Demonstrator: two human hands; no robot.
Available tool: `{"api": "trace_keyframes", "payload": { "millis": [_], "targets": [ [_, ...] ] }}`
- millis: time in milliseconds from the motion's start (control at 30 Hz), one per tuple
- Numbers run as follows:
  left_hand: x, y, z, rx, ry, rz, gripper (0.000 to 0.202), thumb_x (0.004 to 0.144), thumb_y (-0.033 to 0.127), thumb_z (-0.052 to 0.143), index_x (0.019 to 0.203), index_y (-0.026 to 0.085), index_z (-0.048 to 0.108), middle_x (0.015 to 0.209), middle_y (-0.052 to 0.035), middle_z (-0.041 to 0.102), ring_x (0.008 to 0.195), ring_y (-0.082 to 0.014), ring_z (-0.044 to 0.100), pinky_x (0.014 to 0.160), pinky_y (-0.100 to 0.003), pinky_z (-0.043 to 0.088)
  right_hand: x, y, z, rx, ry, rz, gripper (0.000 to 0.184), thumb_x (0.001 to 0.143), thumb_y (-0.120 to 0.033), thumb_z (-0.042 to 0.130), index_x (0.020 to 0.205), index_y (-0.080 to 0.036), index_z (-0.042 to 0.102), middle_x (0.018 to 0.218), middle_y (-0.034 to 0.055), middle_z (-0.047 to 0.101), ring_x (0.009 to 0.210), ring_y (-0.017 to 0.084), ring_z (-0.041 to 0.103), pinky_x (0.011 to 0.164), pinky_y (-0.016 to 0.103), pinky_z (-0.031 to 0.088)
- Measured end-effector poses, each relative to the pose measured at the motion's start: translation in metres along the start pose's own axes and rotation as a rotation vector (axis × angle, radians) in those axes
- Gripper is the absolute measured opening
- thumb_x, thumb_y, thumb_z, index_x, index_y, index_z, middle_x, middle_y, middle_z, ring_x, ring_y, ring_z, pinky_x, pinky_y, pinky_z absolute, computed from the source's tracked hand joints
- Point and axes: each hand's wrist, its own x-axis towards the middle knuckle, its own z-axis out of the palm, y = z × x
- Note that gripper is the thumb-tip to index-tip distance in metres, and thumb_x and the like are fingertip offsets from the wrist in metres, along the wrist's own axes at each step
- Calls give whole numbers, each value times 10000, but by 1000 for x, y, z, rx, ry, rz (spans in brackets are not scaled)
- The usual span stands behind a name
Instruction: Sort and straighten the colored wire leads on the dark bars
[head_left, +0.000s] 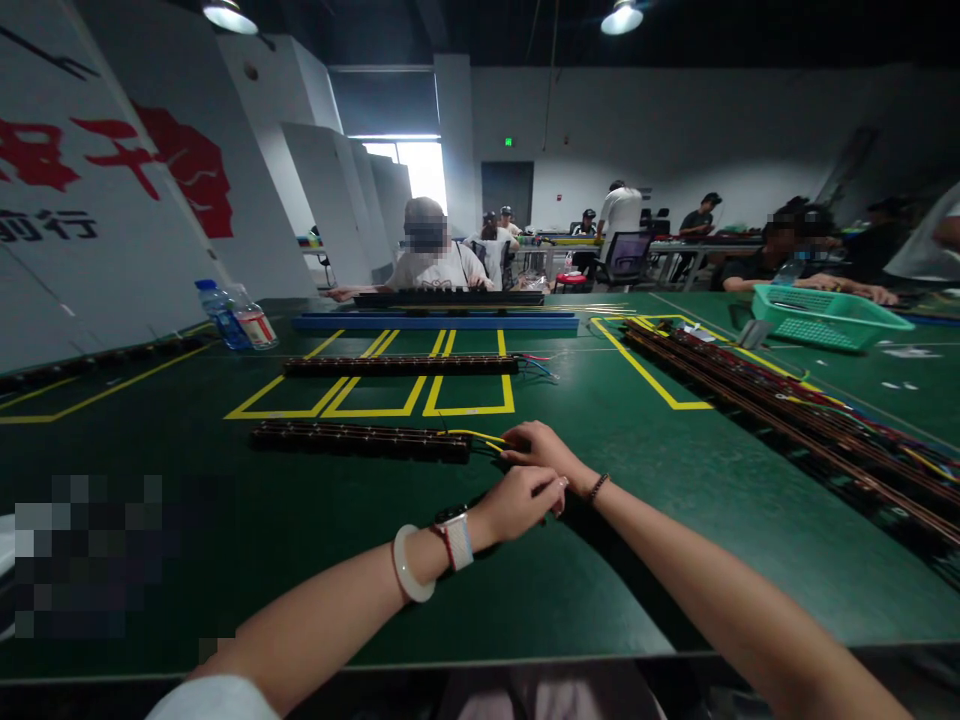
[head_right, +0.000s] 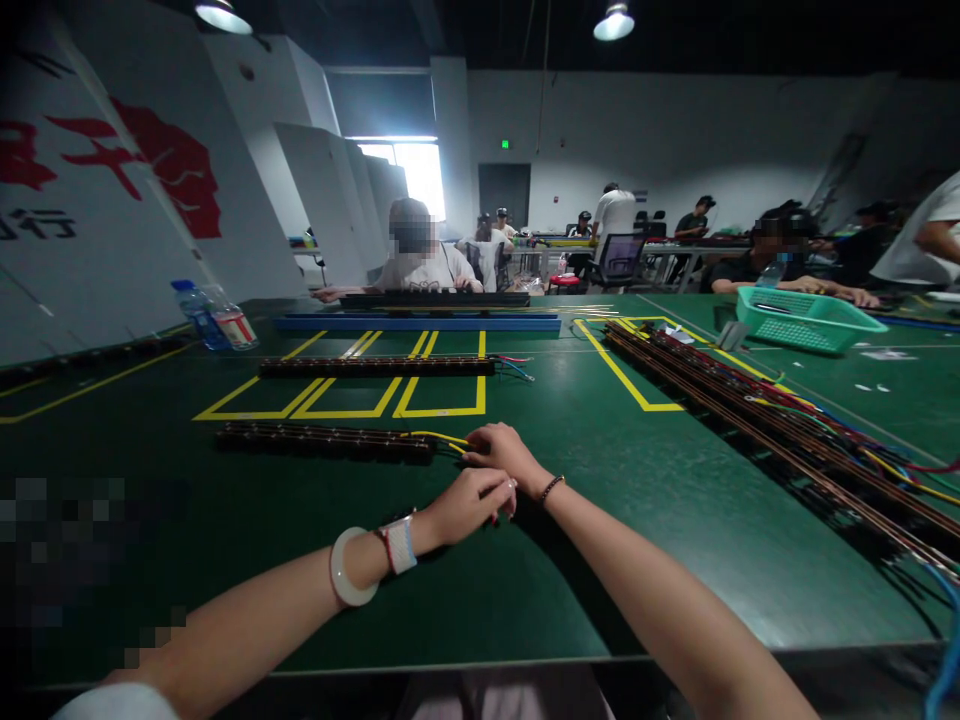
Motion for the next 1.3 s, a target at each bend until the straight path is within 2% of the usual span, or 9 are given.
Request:
{"api": "trace_keyframes", "payload": {
  "millis": [100,167,367,500,633,767,967,1100,1300],
  "targets": [
    [-3,-11,-11,-441,-15,-327,462,906,493,350,727,111,538,630,-45,604,443,-88,520,412,-183,349,1,-3,1,20,2,6,158,768,-185,669,923,-155,683,834,37,652,778,153,559,733,262,418],
    [-7,-20,-20,-661,17,-472,442,886,506,401,756,106,538,630,-58,610,467,-111,561,418,-188,380,1,-6,1,26,21,-5,143,759,-115,642,895,-144,676,823,37,646,769,144,548,712,245,405],
    [-17,-26,-44,-1114,88,-743,377,935,366,353,907,48,554,835,-190,665,745,-206,678,750,-323,519,-2,-13,2,-122,114,-91,50,802,-142,634,841,-165,655,790,29,614,773,148,510,691,252,351],
    [-16,-22,-43,-1225,190,-717,305,947,313,357,1004,73,537,880,-170,673,827,-210,679,854,-363,497,-9,-19,1,-351,145,-193,65,841,-159,592,866,-178,649,777,37,582,773,169,465,686,283,318],
    [-14,-24,-36,-1283,301,-635,233,945,253,396,870,101,556,851,-126,676,822,-178,667,860,-354,501,-17,-28,-7,-553,120,-403,160,918,-190,484,907,-163,642,793,57,564,755,172,436,716,314,306],
    [-13,-30,-32,-1323,413,-575,218,931,163,418,774,99,555,830,-106,672,837,-161,659,871,-339,502,-21,-35,-19,-575,60,-557,210,946,-253,448,1006,-163,628,849,63,580,780,171,449,765,320,310],
    [-15,-33,-33,-1372,414,-552,213,936,161,410,823,91,577,845,-113,675,881,-174,655,906,-367,491,-20,-38,-31,-536,22,-430,237,911,-343,525,1028,-167,631,844,65,606,794,177,493,748,315,309],
    [-16,-32,-35,-1344,346,-588,261,950,234,397,877,70,587,891,-150,676,886,-188,658,921,-373,480,-17,-36,-31,-451,-2,-268,186,913,-301,533,935,-178,670,770,46,625,743,154,529,692,285,322],
    [-15,-32,-35,-1280,305,-601,330,950,306,396,943,37,589,942,-198,669,863,-207,669,894,-367,492,0,-21,-28,-142,93,-65,146,886,-210,553,924,-194,693,911,38,684,844,149,609,732,237,413]
  ]
}}
